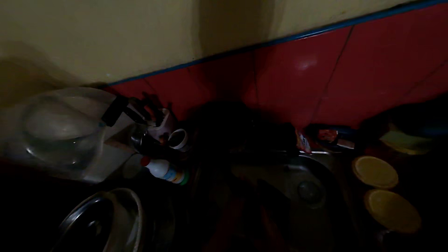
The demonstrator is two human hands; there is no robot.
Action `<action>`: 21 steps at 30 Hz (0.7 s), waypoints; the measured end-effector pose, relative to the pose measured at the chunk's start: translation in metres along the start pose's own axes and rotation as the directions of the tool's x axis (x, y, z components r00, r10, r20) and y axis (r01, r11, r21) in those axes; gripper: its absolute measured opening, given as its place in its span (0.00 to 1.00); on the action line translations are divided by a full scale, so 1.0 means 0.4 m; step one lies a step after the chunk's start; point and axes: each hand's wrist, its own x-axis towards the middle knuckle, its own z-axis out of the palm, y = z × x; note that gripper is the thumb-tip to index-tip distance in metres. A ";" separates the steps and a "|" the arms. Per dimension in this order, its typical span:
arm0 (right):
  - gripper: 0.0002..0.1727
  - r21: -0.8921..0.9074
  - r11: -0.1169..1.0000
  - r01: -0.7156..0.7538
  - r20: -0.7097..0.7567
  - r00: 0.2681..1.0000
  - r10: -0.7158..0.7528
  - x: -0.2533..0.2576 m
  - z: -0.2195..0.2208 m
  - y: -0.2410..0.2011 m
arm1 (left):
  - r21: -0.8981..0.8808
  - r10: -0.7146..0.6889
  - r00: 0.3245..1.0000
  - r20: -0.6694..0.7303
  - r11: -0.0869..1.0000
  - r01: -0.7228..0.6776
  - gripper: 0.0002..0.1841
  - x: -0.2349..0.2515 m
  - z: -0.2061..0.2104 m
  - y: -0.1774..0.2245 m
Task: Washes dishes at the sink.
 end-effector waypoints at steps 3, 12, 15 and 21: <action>0.52 -0.063 0.997 -0.042 -0.069 0.997 0.038 -0.008 0.019 0.016 | -0.314 0.276 0.961 -0.031 0.910 -0.272 0.25 0.217 0.090 -0.230; 0.43 -0.180 0.979 -0.096 -0.161 0.985 0.067 -0.024 0.030 -0.014 | -0.360 0.210 0.977 -0.029 0.910 -0.206 0.28 0.188 0.083 -0.243; 0.42 -0.148 0.988 -0.044 -0.150 0.988 0.022 -0.022 0.026 -0.007 | -0.168 -0.081 0.996 0.039 0.982 0.086 0.23 0.036 0.040 -0.053; 0.41 -0.177 0.983 -0.048 -0.151 0.988 0.021 -0.020 0.032 0.005 | -0.389 0.123 0.992 0.038 0.916 -0.099 0.17 0.157 0.046 -0.206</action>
